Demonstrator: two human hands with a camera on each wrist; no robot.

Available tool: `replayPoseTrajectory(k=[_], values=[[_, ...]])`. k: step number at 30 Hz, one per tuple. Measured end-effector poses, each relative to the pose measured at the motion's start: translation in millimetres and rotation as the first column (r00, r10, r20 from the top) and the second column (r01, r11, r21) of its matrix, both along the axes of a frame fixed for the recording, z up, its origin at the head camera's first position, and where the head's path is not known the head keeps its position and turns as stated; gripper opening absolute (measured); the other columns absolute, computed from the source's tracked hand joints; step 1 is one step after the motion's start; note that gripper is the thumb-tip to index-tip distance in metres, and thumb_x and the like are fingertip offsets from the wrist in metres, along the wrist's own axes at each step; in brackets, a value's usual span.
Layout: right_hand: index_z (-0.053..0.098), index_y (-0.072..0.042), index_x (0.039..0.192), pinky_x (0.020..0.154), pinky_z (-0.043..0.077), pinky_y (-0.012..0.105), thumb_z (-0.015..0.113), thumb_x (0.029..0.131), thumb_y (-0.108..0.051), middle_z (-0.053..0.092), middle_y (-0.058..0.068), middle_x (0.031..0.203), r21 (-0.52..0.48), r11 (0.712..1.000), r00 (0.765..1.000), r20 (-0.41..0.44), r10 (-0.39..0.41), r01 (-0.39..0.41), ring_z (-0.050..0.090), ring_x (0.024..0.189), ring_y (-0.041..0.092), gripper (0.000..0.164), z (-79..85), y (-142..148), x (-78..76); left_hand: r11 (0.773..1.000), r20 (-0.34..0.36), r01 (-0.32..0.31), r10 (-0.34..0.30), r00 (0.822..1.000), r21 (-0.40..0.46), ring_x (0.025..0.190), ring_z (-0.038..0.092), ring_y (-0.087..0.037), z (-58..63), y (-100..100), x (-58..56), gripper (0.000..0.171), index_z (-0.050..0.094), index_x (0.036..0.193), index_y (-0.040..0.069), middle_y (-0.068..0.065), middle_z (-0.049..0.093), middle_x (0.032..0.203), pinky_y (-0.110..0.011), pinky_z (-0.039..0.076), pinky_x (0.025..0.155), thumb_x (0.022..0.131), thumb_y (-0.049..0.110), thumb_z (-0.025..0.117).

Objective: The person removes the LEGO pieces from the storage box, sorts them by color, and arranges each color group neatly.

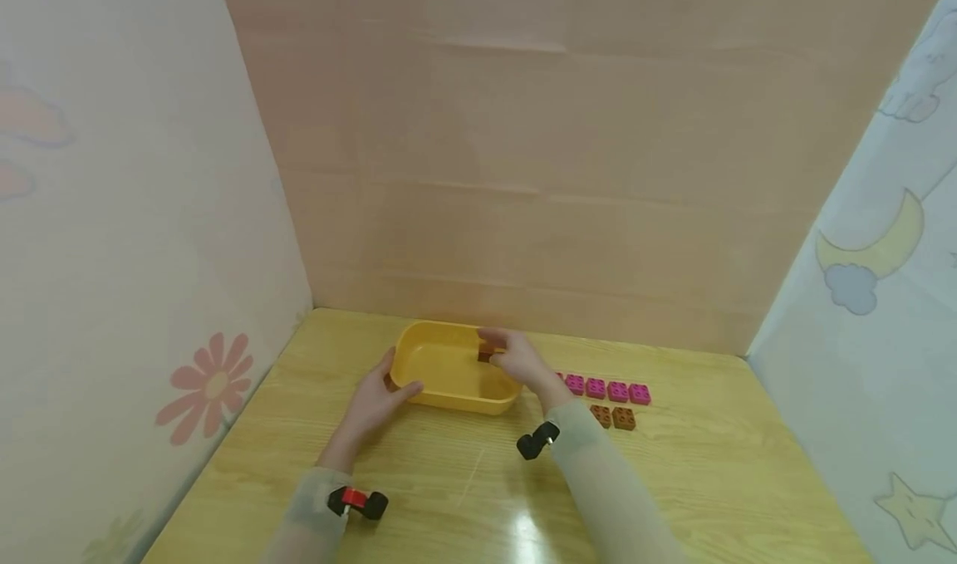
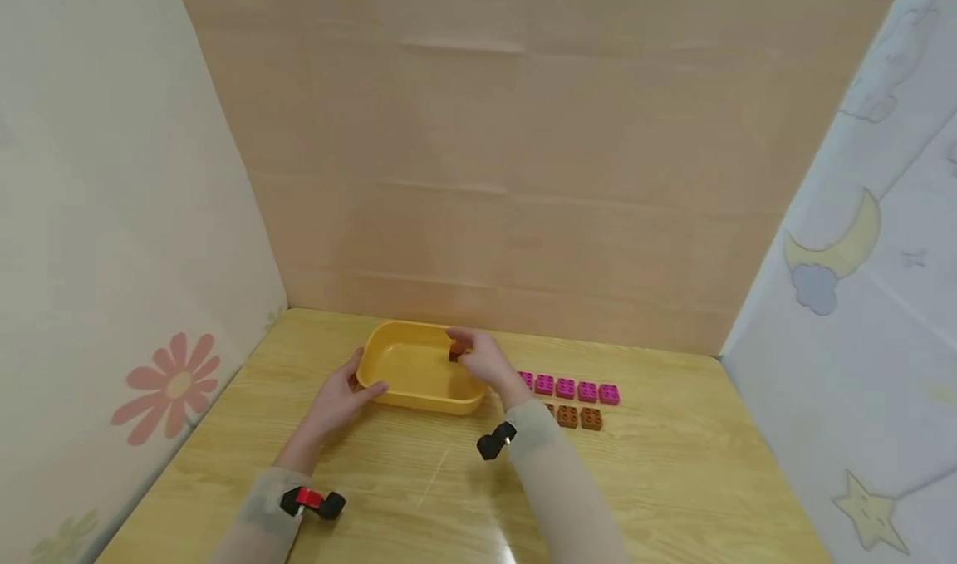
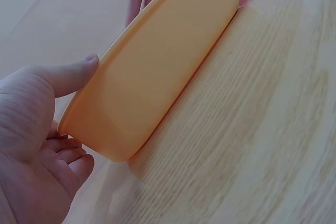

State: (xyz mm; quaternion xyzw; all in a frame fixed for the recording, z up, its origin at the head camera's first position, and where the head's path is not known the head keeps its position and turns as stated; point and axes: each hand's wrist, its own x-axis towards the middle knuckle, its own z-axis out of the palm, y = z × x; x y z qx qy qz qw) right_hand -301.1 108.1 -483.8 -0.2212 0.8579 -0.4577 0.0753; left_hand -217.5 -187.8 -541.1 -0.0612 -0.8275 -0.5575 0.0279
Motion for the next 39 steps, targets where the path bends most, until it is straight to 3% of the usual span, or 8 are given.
replayPoseTrajectory(k=[7, 11, 15, 25, 32, 36, 39], values=[[0.057, 0.003, 0.151, 0.102, 0.051, 0.044, 0.049, 0.089, 0.021, 0.058, 0.02, 0.153, 0.027, 0.999, 0.999, 0.039, 0.021, -0.022, 0.055, 0.141, 0.042, 0.065, -3.3, -4, -12.3, 0.999, -0.008, -0.019, 0.018, 1.0, -0.033, 0.157, 0.027, -0.043, -1.2, 4, -1.2, 0.098, 0.019, 0.166, -0.011, -0.029, 0.02, 0.172, -0.054, 0.03, 0.125, 0.099, 0.027, 0.081], [0.057, 0.006, 0.15, 0.111, 0.051, 0.048, 0.051, 0.09, 0.02, 0.058, 0.023, 0.152, 0.043, 0.998, 0.998, 0.048, 0.037, -0.039, 0.057, 0.139, 0.041, 0.062, -4.7, -6, -17.3, 0.999, -0.007, -0.021, 0.021, 1.0, -0.041, 0.158, 0.026, -0.041, -0.1, 6, -1.7, 0.099, 0.018, 0.166, -0.01, -0.028, 0.02, 0.172, -0.053, 0.029, 0.126, 0.1, 0.028, 0.08], [0.056, 0.01, 0.148, 0.108, 0.054, 0.05, 0.053, 0.093, 0.018, 0.062, 0.026, 0.145, 0.038, 0.999, 0.998, 0.057, 0.037, -0.04, 0.064, 0.13, 0.041, 0.056, -6.0, -6, -19.5, 0.999, -0.014, -0.018, 0.017, 1.0, -0.045, 0.158, 0.026, -0.041, -1.4, 7, -4.6, 0.099, 0.018, 0.166, -0.01, -0.028, 0.021, 0.172, -0.051, 0.028, 0.127, 0.099, 0.028, 0.081], [0.066, 0.01, 0.138, 0.112, 0.051, 0.05, 0.06, 0.096, 0.016, 0.069, 0.022, 0.137, 0.082, 0.995, 0.999, -0.015, -0.048, 0.049, 0.068, 0.124, 0.038, 0.043, -11.3, -10, -22.5, 0.999, -0.022, -0.012, 0.011, 1.0, -0.048, 0.157, 0.028, -0.04, 1.6, 13, -8.9, 0.099, 0.02, 0.165, -0.011, -0.028, 0.024, 0.171, -0.051, 0.027, 0.128, 0.098, 0.025, 0.082], [0.071, 0.004, 0.133, 0.103, 0.058, 0.046, 0.072, 0.098, 0.004, 0.075, 0.019, 0.125, 0.098, 0.994, 0.999, -0.043, -0.034, 0.038, 0.072, 0.115, 0.035, 0.035, -13.3, -14, -23.4, 1.0, 0.011, -0.003, 0.003, 1.0, -0.012, 0.159, 0.024, -0.04, 3.9, 12, -5.6, 0.101, 0.017, 0.166, -0.01, -0.027, 0.02, 0.173, -0.05, 0.026, 0.128, 0.099, 0.027, 0.081], [0.072, 0.002, 0.134, 0.108, 0.055, 0.045, 0.076, 0.099, -0.004, 0.074, 0.018, 0.129, 0.129, 0.991, 0.999, -0.023, -0.026, 0.029, 0.07, 0.122, 0.034, 0.036, -11.8, -19, -23.3, 1.0, 0.017, -0.009, 0.009, 1.0, 0.002, 0.159, 0.024, -0.04, 5.9, 7, -2.2, 0.102, 0.017, 0.166, -0.01, -0.028, 0.02, 0.173, -0.051, 0.025, 0.128, 0.098, 0.027, 0.082], [0.07, 0.0, 0.138, 0.112, 0.051, 0.046, 0.078, 0.1, -0.013, 0.072, 0.016, 0.134, 0.157, 0.987, 0.999, 0.036, -0.021, 0.015, 0.066, 0.128, 0.033, 0.04, -9.5, -21, -23.5, 1.0, 0.013, -0.018, 0.018, 1.0, -0.006, 0.159, 0.025, -0.041, 6.9, 4, -1.0, 0.101, 0.017, 0.166, -0.01, -0.028, 0.021, 0.173, -0.051, 0.026, 0.128, 0.098, 0.027, 0.082]])
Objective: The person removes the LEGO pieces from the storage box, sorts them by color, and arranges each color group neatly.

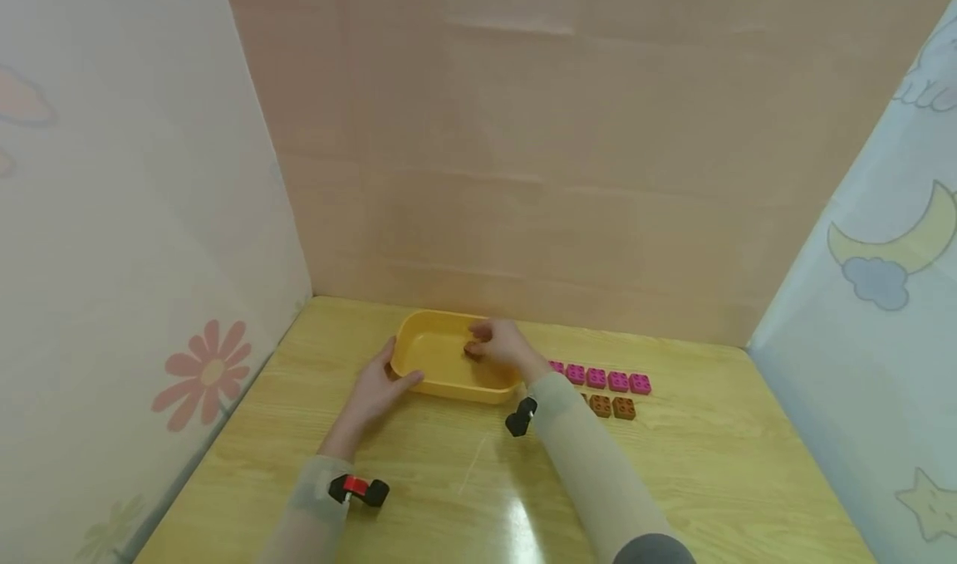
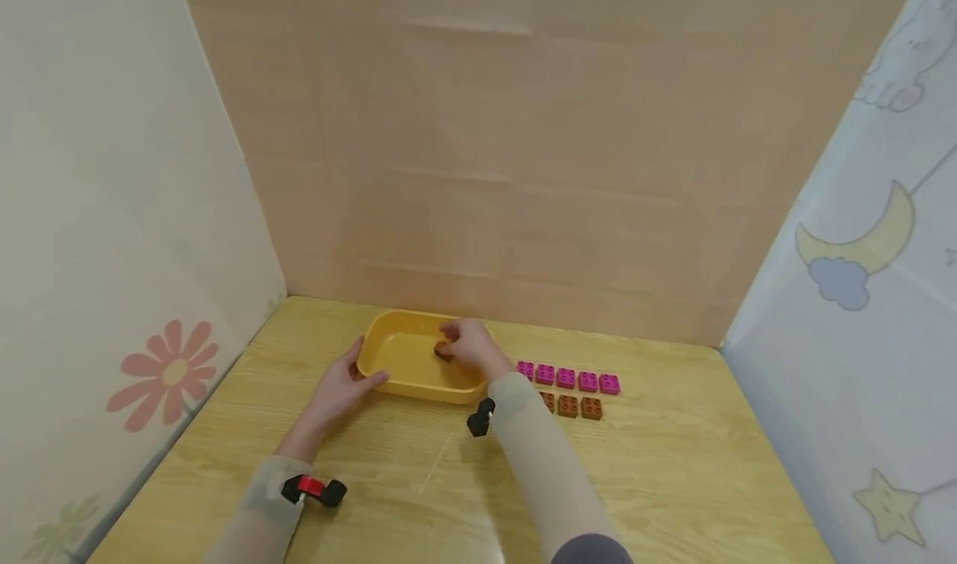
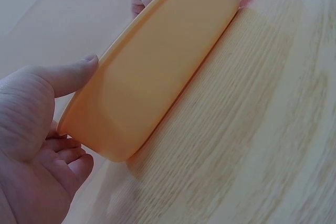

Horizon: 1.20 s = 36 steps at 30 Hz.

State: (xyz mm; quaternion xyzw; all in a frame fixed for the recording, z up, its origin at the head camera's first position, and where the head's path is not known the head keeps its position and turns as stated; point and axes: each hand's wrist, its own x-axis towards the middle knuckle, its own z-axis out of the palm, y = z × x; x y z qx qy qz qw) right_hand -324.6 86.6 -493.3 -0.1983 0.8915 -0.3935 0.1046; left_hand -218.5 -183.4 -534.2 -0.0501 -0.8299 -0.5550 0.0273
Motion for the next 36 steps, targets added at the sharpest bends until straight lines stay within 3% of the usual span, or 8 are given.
replayPoseTrajectory(k=[3, 6, 13, 18, 22, 31, 36], values=[[0.07, -0.001, 0.139, 0.114, 0.05, 0.046, 0.078, 0.1, -0.016, 0.072, 0.015, 0.133, 0.022, 1.0, 0.998, 0.062, 0.011, -0.013, 0.066, 0.128, 0.032, 0.043, 3.0, -1, -0.6, 1.0, -0.003, -0.005, 0.005, 1.0, -0.01, 0.159, 0.026, -0.04, 1.5, -1, -1.2, 0.1, 0.017, 0.167, -0.009, -0.027, 0.021, 0.173, -0.05, 0.026, 0.128, 0.099, 0.027, 0.081], [0.07, 0.001, 0.136, 0.112, 0.051, 0.044, 0.078, 0.098, -0.01, 0.074, 0.013, 0.128, 0.044, 0.998, 0.995, 0.096, 0.031, -0.035, 0.068, 0.124, 0.029, 0.04, 4.2, -1, 0.0, 1.0, -0.004, -0.001, 0.001, 1.0, -0.019, 0.158, 0.025, -0.04, 1.9, -2, -2.3, 0.1, 0.017, 0.167, -0.009, -0.026, 0.02, 0.173, -0.051, 0.027, 0.128, 0.099, 0.028, 0.081], [0.074, 0.0, 0.126, 0.103, 0.056, 0.041, 0.076, 0.091, 0.004, 0.079, 0.004, 0.109, 0.083, 0.993, 0.992, 0.103, 0.072, -0.081, 0.07, 0.108, 0.021, 0.035, 5.4, -1, 8.4, 0.999, -0.016, 0.007, -0.008, 1.0, -0.042, 0.158, 0.026, -0.04, -0.3, -2, -2.0, 0.103, 0.019, 0.166, -0.009, -0.026, 0.02, 0.173, -0.051, 0.027, 0.128, 0.098, 0.035, 0.082], [0.08, -0.008, 0.113, 0.091, 0.057, 0.036, 0.076, 0.083, 0.008, 0.077, 0.001, 0.104, 0.133, 0.987, 0.992, 0.096, 0.079, -0.092, 0.065, 0.097, 0.017, 0.034, 4.8, -2, 12.9, 0.999, -0.007, -0.001, 0.001, 1.0, -0.05, 0.158, 0.026, -0.039, 1.5, -1, 1.7, 0.101, 0.019, 0.166, -0.009, -0.026, 0.023, 0.172, -0.05, 0.025, 0.128, 0.098, 0.033, 0.082], [0.082, -0.008, 0.106, 0.089, 0.057, 0.035, 0.077, 0.082, 0.009, 0.077, 0.002, 0.102, 0.162, 0.982, 0.994, 0.063, 0.086, -0.095, 0.063, 0.094, 0.016, 0.03, 3.7, -3, 12.6, 0.998, -0.006, -0.006, 0.005, 1.0, -0.057, 0.158, 0.025, -0.039, 2.2, -1, 2.8, 0.1, 0.02, 0.166, -0.008, -0.026, 0.023, 0.172, -0.051, 0.025, 0.128, 0.098, 0.03, 0.082], [0.079, -0.006, 0.122, 0.101, 0.057, 0.039, 0.075, 0.084, 0.008, 0.077, 0.001, 0.11, 0.158, 0.98, 0.992, 0.065, 0.108, -0.118, 0.067, 0.108, 0.018, 0.04, 4.7, -7, 14.1, 0.999, 0.002, -0.019, 0.019, 1.0, -0.041, 0.159, 0.024, -0.041, 0.9, -3, 5.4, 0.099, 0.019, 0.166, -0.009, -0.026, 0.021, 0.173, -0.052, 0.024, 0.128, 0.099, 0.028, 0.081], [0.075, -0.003, 0.131, 0.105, 0.056, 0.041, 0.074, 0.085, 0.007, 0.077, 0.003, 0.115, 0.104, 0.989, 0.994, 0.05, 0.1, -0.105, 0.068, 0.115, 0.022, 0.047, 9.6, -5, 13.8, 0.999, -0.013, -0.018, 0.017, 1.0, -0.047, 0.158, 0.025, -0.044, 0.8, -3, 3.9, 0.098, 0.019, 0.166, -0.01, -0.028, 0.021, 0.172, -0.055, 0.026, 0.127, 0.099, 0.027, 0.081]])
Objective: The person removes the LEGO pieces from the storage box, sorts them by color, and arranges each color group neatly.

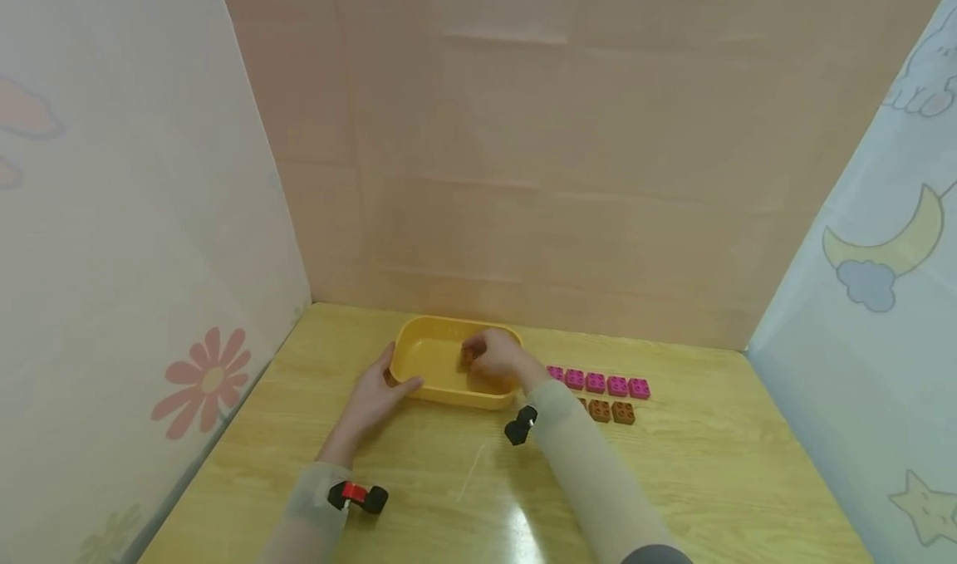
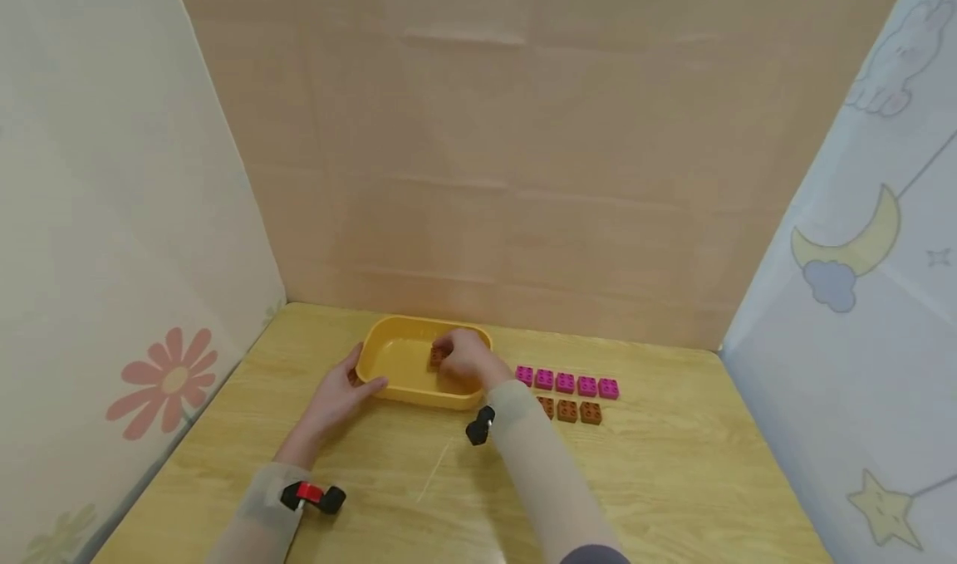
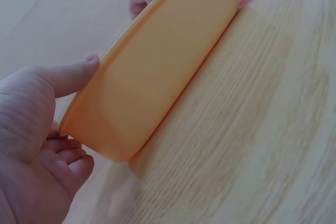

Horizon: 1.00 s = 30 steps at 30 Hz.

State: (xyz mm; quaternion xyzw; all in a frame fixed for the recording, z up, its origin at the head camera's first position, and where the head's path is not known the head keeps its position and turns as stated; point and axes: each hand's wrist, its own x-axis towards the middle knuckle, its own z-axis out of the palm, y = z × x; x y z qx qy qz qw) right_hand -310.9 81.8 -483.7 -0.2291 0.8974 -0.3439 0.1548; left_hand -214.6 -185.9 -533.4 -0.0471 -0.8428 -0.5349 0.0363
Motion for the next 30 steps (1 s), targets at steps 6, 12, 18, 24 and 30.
replayPoseTrajectory(k=[6, 12, 18, 24, 30], values=[[0.075, -0.002, 0.129, 0.105, 0.055, 0.041, 0.075, 0.086, 0.004, 0.077, 0.004, 0.116, -0.074, 0.997, 0.999, -0.043, 0.032, -0.035, 0.069, 0.114, 0.021, 0.044, -0.4, 10, -3.9, 1.0, 0.007, 0.0, 0.0, 1.0, 0.026, 0.159, 0.024, -0.042, -1.4, 0, -1.3, 0.1, 0.018, 0.166, -0.009, -0.028, 0.02, 0.173, -0.052, 0.025, 0.128, 0.098, 0.026, 0.082], [0.074, -0.005, 0.131, 0.108, 0.054, 0.046, 0.073, 0.094, -0.001, 0.078, 0.006, 0.118, -0.188, 0.981, 0.996, -0.078, 0.031, -0.045, 0.07, 0.118, 0.024, 0.037, 3.1, 32, -3.6, 0.999, 0.01, 0.011, -0.012, 1.0, 0.043, 0.159, 0.023, -0.041, 0.2, 0, -0.2, 0.102, 0.018, 0.167, -0.008, -0.026, 0.02, 0.173, -0.051, 0.025, 0.128, 0.098, 0.031, 0.082], [0.066, -0.003, 0.144, 0.108, 0.054, 0.049, 0.074, 0.099, -0.005, 0.07, 0.014, 0.137, -0.274, 0.962, 0.999, -0.029, -0.017, 0.008, 0.063, 0.131, 0.034, 0.046, 14.4, 63, 6.2, 0.999, 0.002, 0.022, -0.022, 1.0, 0.032, 0.159, 0.023, -0.04, 3.4, 1, 0.2, 0.102, 0.018, 0.167, -0.008, -0.026, 0.02, 0.173, -0.051, 0.025, 0.128, 0.098, 0.033, 0.082], [0.063, -0.001, 0.147, 0.107, 0.056, 0.049, 0.075, 0.101, -0.009, 0.066, 0.018, 0.143, -0.32, 0.946, 0.998, -0.023, -0.059, 0.048, 0.059, 0.135, 0.04, 0.048, 18.7, 102, 14.8, 0.999, 0.003, 0.031, -0.031, 1.0, 0.035, 0.159, 0.023, -0.041, 5.4, 2, -0.1, 0.103, 0.017, 0.166, -0.009, -0.027, 0.018, 0.174, -0.051, 0.026, 0.128, 0.099, 0.033, 0.081], [0.063, -0.004, 0.147, 0.106, 0.056, 0.052, 0.077, 0.1, -0.015, 0.066, 0.017, 0.143, -0.304, 0.946, 0.992, -0.02, -0.123, 0.111, 0.06, 0.135, 0.041, 0.05, 18.3, 148, 29.6, 0.999, 0.009, 0.033, -0.034, 0.999, 0.042, 0.159, 0.022, -0.041, 5.7, 1, 1.6, 0.105, 0.016, 0.166, -0.009, -0.026, 0.016, 0.174, -0.051, 0.027, 0.127, 0.098, 0.035, 0.082]])
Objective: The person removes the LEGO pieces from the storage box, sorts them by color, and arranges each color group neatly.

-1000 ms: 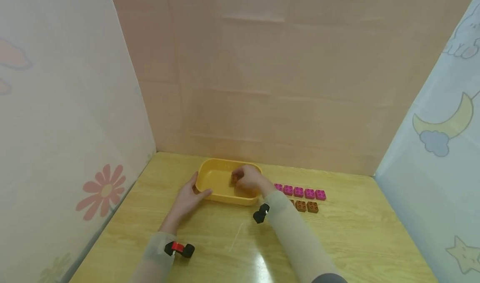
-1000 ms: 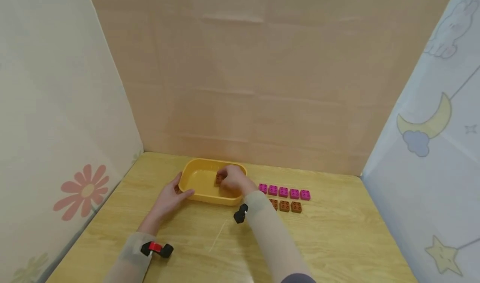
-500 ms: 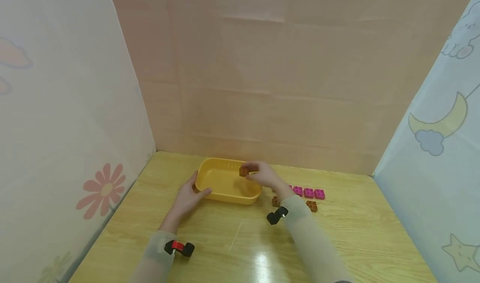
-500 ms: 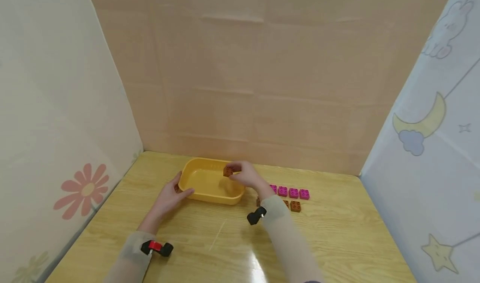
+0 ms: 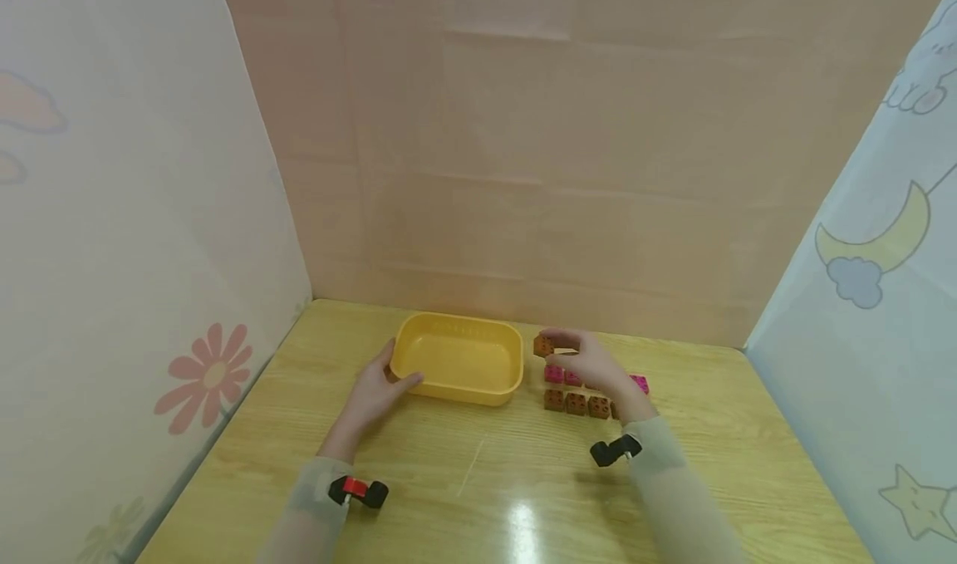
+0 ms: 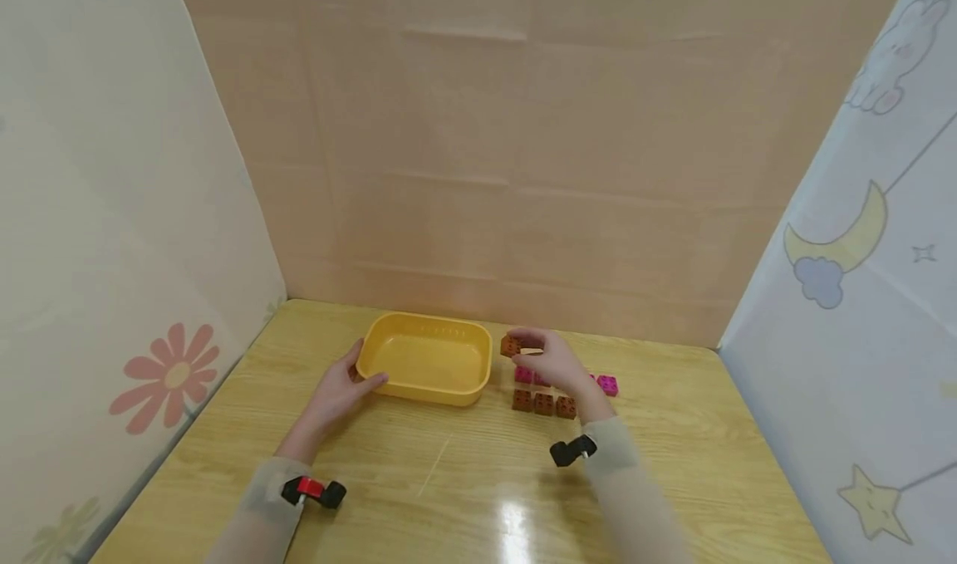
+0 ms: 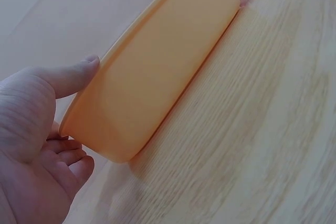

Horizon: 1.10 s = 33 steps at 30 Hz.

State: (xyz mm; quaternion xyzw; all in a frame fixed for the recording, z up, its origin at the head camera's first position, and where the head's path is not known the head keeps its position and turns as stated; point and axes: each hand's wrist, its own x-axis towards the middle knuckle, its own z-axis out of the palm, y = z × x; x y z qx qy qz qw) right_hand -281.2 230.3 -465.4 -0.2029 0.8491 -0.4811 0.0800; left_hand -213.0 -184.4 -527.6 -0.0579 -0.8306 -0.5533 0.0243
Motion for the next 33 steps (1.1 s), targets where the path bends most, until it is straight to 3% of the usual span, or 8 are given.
replayPoseTrajectory(k=[5, 9, 12, 15, 20, 30, 33], values=[[0.061, -0.006, 0.149, 0.106, 0.055, 0.057, 0.077, 0.101, -0.019, 0.063, 0.018, 0.147, 0.035, 0.998, 0.998, -0.012, -0.054, 0.055, 0.058, 0.135, 0.044, 0.052, -3.2, 39, 14.5, 1.0, -0.003, -0.003, 0.003, 1.0, 0.0, 0.16, 0.021, -0.042, -0.7, 0, 0.6, 0.103, 0.016, 0.166, -0.01, -0.027, 0.016, 0.174, -0.051, 0.026, 0.127, 0.099, 0.032, 0.081], [0.057, -0.003, 0.153, 0.103, 0.057, 0.058, 0.075, 0.103, -0.018, 0.058, 0.022, 0.151, 0.017, 0.997, 0.997, 0.027, -0.077, 0.076, 0.058, 0.134, 0.049, 0.055, -4.6, 67, 26.6, 1.0, -0.006, -0.002, 0.002, 1.0, 0.0, 0.159, 0.021, -0.042, -1.2, 0, 1.7, 0.1, 0.016, 0.167, -0.01, -0.026, 0.016, 0.174, -0.052, 0.026, 0.127, 0.099, 0.027, 0.081], [0.056, -0.001, 0.153, 0.099, 0.061, 0.045, 0.074, 0.103, -0.017, 0.058, 0.024, 0.151, 0.0, 0.996, 0.995, 0.045, -0.086, 0.086, 0.058, 0.134, 0.049, 0.055, -4.6, 87, 34.5, 1.0, -0.005, 0.002, -0.002, 1.0, 0.001, 0.16, 0.021, -0.042, -1.5, 0, 1.1, 0.099, 0.016, 0.167, -0.009, -0.026, 0.016, 0.174, -0.052, 0.025, 0.128, 0.1, 0.026, 0.08], [0.058, -0.002, 0.152, 0.101, 0.059, 0.044, 0.073, 0.104, -0.02, 0.061, 0.022, 0.149, 0.04, 0.993, 0.994, 0.02, -0.11, 0.109, 0.057, 0.136, 0.047, 0.053, -5.1, 105, 41.4, 1.0, -0.002, 0.004, -0.004, 1.0, 0.006, 0.16, 0.021, -0.042, -0.6, 0, 0.2, 0.1, 0.015, 0.167, -0.009, -0.026, 0.016, 0.174, -0.051, 0.025, 0.128, 0.1, 0.028, 0.08], [0.059, -0.004, 0.152, 0.108, 0.05, 0.062, 0.073, 0.105, -0.023, 0.061, 0.02, 0.15, 0.096, 0.984, 0.988, -0.003, -0.152, 0.152, 0.052, 0.14, 0.047, 0.053, -7.0, 129, 53.3, 1.0, -0.003, 0.006, -0.006, 1.0, 0.002, 0.159, 0.025, -0.042, 1.2, 1, 0.2, 0.101, 0.015, 0.167, -0.009, -0.026, 0.018, 0.174, -0.051, 0.028, 0.127, 0.099, 0.028, 0.081], [0.062, 0.0, 0.148, 0.107, 0.05, 0.057, 0.077, 0.1, -0.016, 0.064, 0.024, 0.145, 0.176, 0.962, 0.977, 0.018, -0.213, 0.207, 0.056, 0.135, 0.049, 0.052, -24.4, 167, 70.9, 1.0, -0.009, 0.008, -0.008, 1.0, 0.007, 0.158, 0.026, -0.042, 0.1, 0, -0.9, 0.1, 0.018, 0.167, -0.009, -0.026, 0.02, 0.174, -0.051, 0.028, 0.127, 0.099, 0.029, 0.081], [0.066, -0.001, 0.143, 0.105, 0.052, 0.045, 0.08, 0.098, -0.016, 0.066, 0.023, 0.142, 0.22, 0.953, 0.976, 0.014, -0.218, 0.21, 0.059, 0.133, 0.047, 0.05, -32.9, 173, 72.5, 1.0, -0.004, 0.003, -0.003, 1.0, 0.011, 0.158, 0.026, -0.042, -0.4, 0, -0.8, 0.1, 0.017, 0.167, -0.008, -0.026, 0.019, 0.174, -0.051, 0.029, 0.126, 0.099, 0.028, 0.081]])
